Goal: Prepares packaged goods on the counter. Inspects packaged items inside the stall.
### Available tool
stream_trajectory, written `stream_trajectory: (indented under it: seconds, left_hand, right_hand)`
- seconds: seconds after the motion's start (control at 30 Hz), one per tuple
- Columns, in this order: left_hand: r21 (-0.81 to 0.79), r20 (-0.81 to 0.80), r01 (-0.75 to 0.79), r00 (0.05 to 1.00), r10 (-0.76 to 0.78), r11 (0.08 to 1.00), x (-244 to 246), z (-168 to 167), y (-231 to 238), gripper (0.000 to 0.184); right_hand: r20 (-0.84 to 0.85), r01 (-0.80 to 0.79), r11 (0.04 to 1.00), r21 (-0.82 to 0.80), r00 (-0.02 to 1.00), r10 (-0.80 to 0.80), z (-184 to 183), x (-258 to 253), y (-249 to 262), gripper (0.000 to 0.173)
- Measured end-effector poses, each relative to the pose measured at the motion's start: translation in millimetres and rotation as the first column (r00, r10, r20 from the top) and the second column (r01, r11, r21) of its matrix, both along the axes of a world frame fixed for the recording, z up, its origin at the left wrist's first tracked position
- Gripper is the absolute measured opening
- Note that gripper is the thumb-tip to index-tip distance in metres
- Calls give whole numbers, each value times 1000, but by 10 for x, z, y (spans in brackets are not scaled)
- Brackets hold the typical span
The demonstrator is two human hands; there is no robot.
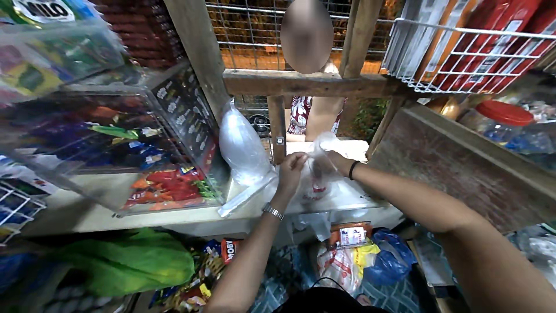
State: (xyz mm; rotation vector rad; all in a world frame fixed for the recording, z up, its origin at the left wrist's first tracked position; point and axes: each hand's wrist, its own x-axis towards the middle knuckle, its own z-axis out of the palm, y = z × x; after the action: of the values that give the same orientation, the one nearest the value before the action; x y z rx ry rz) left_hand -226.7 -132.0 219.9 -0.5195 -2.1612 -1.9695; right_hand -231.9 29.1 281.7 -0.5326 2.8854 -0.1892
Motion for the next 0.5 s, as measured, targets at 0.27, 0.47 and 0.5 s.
stream_trajectory:
  seconds: [0.27,0.47,0.5]
  left_hand:
    - [-156,-45,321,942,-332,934,154,-291,-47,123]
    - [14,0,31,1000,-31,999,84,-306,173,107]
    - [56,19,22,1000,-23,998,59,-319,172,106]
  right_hand:
    - [116,26,997,72,993,-34,266,97,105,31]
    - [-409,-248,945,-211,901,145,803,442,321,26]
    - [-552,-286,902,-322,831,67,901,593,442,28]
